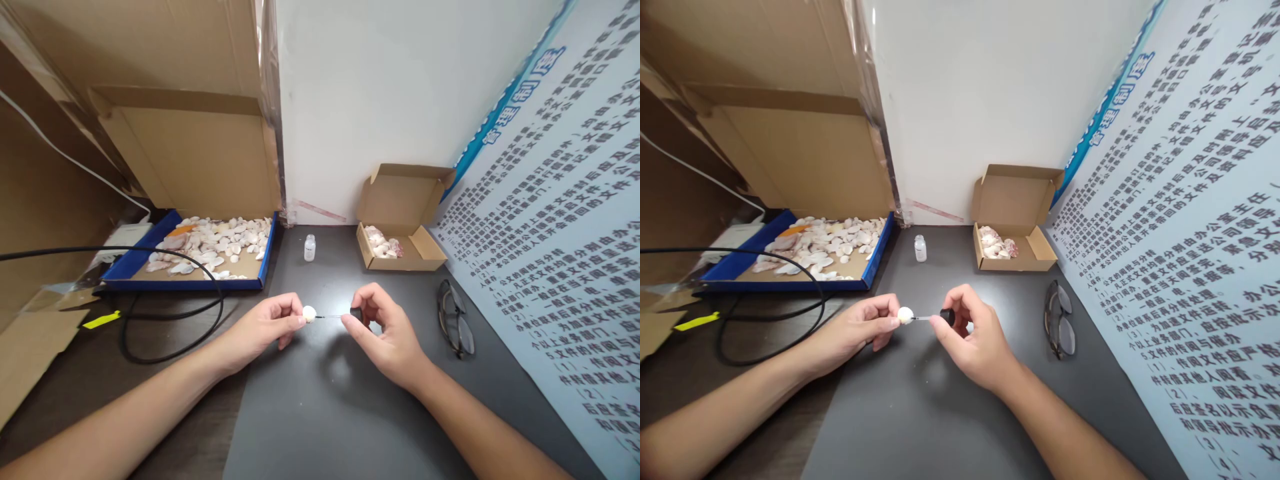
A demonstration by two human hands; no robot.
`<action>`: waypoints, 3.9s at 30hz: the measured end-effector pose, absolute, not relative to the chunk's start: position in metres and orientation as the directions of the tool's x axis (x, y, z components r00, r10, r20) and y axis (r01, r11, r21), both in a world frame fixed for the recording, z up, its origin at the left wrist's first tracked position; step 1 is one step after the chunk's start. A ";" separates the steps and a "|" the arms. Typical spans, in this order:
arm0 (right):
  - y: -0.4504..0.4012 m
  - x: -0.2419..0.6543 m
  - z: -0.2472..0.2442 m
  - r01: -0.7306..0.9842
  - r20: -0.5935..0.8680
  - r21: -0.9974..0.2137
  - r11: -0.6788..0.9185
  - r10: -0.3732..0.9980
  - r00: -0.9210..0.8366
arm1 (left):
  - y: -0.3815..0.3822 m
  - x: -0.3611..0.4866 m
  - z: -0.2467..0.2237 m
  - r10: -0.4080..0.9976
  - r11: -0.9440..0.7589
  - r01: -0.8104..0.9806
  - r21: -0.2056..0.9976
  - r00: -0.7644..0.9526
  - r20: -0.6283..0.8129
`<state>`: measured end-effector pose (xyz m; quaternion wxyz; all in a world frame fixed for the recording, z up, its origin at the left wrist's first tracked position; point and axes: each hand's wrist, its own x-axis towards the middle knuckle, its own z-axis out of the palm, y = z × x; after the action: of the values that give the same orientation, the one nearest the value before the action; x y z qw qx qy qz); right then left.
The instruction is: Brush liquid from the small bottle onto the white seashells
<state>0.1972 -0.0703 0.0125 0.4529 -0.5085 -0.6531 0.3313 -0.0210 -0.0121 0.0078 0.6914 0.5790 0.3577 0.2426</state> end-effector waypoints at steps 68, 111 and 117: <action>-0.069 0.197 0.016 0.440 0.206 -0.862 0.252 0.967 -0.150 | -0.016 -0.021 0.010 0.681 0.059 0.245 0.968 0.699 -0.218; -0.071 0.196 0.019 0.367 0.189 -0.899 0.240 0.967 -0.169 | -0.017 -0.020 0.013 0.722 0.036 0.245 0.969 0.663 -0.195; -0.072 0.196 0.019 0.393 0.175 -0.888 0.239 0.966 -0.192 | -0.017 -0.019 0.013 0.730 0.047 0.222 0.974 0.658 -0.185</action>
<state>0.1960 -0.0724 0.0187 0.3939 -0.4987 -0.6813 0.3632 -0.0194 -0.0171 0.0131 0.6272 0.6600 0.3606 0.2027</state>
